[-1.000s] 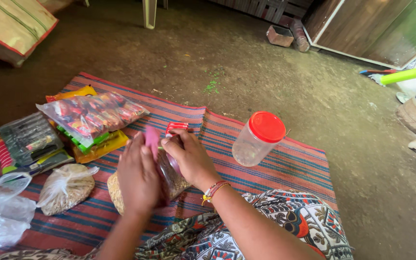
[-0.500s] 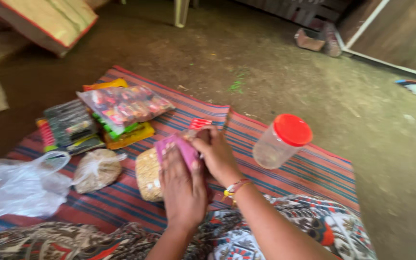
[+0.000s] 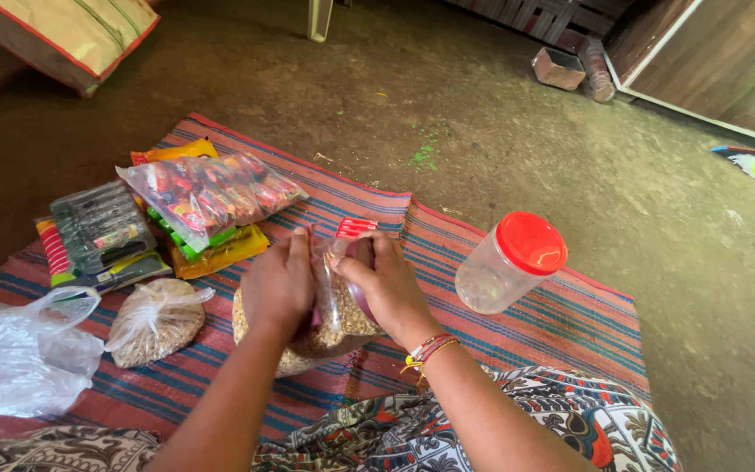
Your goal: The person sits on a mat and transfers grains from a plastic bag into a clear plastic jar with a red lid. They then wipe the exterior of the jar with a pink cloth and secure the lid.
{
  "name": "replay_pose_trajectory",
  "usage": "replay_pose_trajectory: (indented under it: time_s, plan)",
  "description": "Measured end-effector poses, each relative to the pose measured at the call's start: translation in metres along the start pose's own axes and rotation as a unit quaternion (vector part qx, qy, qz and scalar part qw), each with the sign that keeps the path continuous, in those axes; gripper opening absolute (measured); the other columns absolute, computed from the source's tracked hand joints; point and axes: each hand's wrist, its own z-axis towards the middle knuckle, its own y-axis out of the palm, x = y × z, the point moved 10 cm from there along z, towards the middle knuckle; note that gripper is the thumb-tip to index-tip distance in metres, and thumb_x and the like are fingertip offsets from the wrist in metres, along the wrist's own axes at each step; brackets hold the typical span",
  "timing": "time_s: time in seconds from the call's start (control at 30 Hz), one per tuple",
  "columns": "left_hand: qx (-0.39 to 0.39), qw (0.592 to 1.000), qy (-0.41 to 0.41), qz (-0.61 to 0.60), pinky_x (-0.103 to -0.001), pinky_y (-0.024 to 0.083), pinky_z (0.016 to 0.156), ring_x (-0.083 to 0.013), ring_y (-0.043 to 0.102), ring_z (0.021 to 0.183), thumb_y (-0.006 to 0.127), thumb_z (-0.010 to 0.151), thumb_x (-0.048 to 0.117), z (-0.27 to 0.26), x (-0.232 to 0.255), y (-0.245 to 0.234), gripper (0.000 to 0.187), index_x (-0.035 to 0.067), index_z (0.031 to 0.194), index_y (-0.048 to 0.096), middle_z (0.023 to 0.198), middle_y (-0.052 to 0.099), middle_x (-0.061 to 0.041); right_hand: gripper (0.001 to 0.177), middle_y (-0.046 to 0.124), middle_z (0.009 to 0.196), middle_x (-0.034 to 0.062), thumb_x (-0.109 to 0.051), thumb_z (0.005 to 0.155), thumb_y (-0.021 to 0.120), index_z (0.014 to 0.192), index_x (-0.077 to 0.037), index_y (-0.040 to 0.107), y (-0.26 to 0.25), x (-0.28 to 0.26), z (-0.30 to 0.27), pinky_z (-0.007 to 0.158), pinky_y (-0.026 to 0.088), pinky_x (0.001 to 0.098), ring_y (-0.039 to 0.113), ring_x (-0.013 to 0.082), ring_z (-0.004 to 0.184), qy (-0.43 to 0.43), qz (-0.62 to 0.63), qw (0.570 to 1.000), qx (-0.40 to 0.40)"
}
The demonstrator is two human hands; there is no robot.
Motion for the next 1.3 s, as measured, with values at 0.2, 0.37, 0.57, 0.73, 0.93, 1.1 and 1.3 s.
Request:
replay_pose_trajectory:
  time_s: [0.2,0.37,0.57,0.73,0.93,1.1,1.3]
  plan:
    - [-0.049,0.997,-0.057,0.008,-0.051,0.044,0.106,-0.0459,0.060,0.123,0.038,0.099,0.059,0.037,-0.045,0.006,0.064,0.010,0.120,0.074,0.125,0.067,-0.027,0.052,0.065,0.122,0.0151,-0.044,0.080,0.069,0.117,-0.009,0.061,0.001,-0.007,-0.003,0.099,0.046,0.0378,0.065,0.0288,0.115,0.007,0.003,1.000,0.003]
    - [-0.007,0.996,-0.014,-0.084,-0.051,0.045,0.102,-0.0482,0.061,0.118,0.036,0.099,0.052,0.025,-0.076,-0.003,0.060,0.010,0.125,0.071,0.120,0.067,-0.028,0.049,0.065,0.120,0.0165,-0.045,0.080,0.069,0.112,-0.008,0.062,0.004,-0.017,-0.010,0.098,0.046,0.0398,0.063,0.0319,0.113,-0.008,-0.029,0.999,0.019]
    - [0.076,0.985,-0.086,-0.130,-0.048,0.043,0.107,-0.0458,0.057,0.127,0.032,0.105,0.056,-0.015,-0.119,-0.001,0.068,0.005,0.145,0.052,0.134,0.061,-0.028,0.051,0.065,0.120,0.0174,-0.046,0.080,0.067,0.112,-0.007,0.062,0.001,-0.015,-0.010,0.097,0.047,0.0408,0.064,0.0340,0.112,-0.001,-0.018,0.999,0.027]
    - [0.189,0.982,0.026,0.007,-0.053,0.016,0.120,-0.0399,0.025,0.151,0.022,0.105,0.056,-0.054,-0.083,0.003,0.073,0.006,0.158,0.029,0.164,0.031,-0.023,0.054,0.061,0.125,0.0175,-0.048,0.081,0.066,0.118,-0.010,0.060,0.000,-0.011,-0.012,0.098,0.046,0.0425,0.061,0.0355,0.116,0.013,-0.039,0.999,0.030]
    - [0.152,0.976,0.128,-0.088,-0.053,0.008,0.124,-0.0394,0.013,0.158,0.018,0.110,0.049,-0.094,-0.015,0.019,0.069,0.002,0.161,0.025,0.166,0.022,-0.025,0.054,0.061,0.125,0.0192,-0.048,0.082,0.065,0.119,-0.010,0.059,0.002,-0.003,-0.009,0.099,0.047,0.0438,0.061,0.0365,0.118,0.006,-0.038,0.999,0.029]
    - [0.122,0.957,0.226,-0.136,-0.050,0.014,0.121,-0.0351,0.019,0.157,0.027,0.107,0.043,-0.101,0.047,0.004,0.065,0.004,0.158,0.034,0.167,0.028,-0.020,0.054,0.060,0.127,0.0195,-0.048,0.084,0.061,0.120,-0.009,0.058,0.001,0.015,0.002,0.099,0.046,0.0447,0.058,0.0381,0.120,0.001,-0.038,0.999,0.039]
    - [0.080,0.965,0.220,-0.121,-0.050,0.018,0.122,-0.0349,0.027,0.153,0.028,0.107,0.045,-0.049,0.050,0.003,0.060,0.008,0.149,0.050,0.160,0.042,-0.017,0.054,0.059,0.126,0.0197,-0.052,0.090,0.057,0.119,-0.007,0.059,0.000,0.016,0.000,0.099,0.045,0.0450,0.056,0.0395,0.120,0.030,-0.042,0.998,0.036]
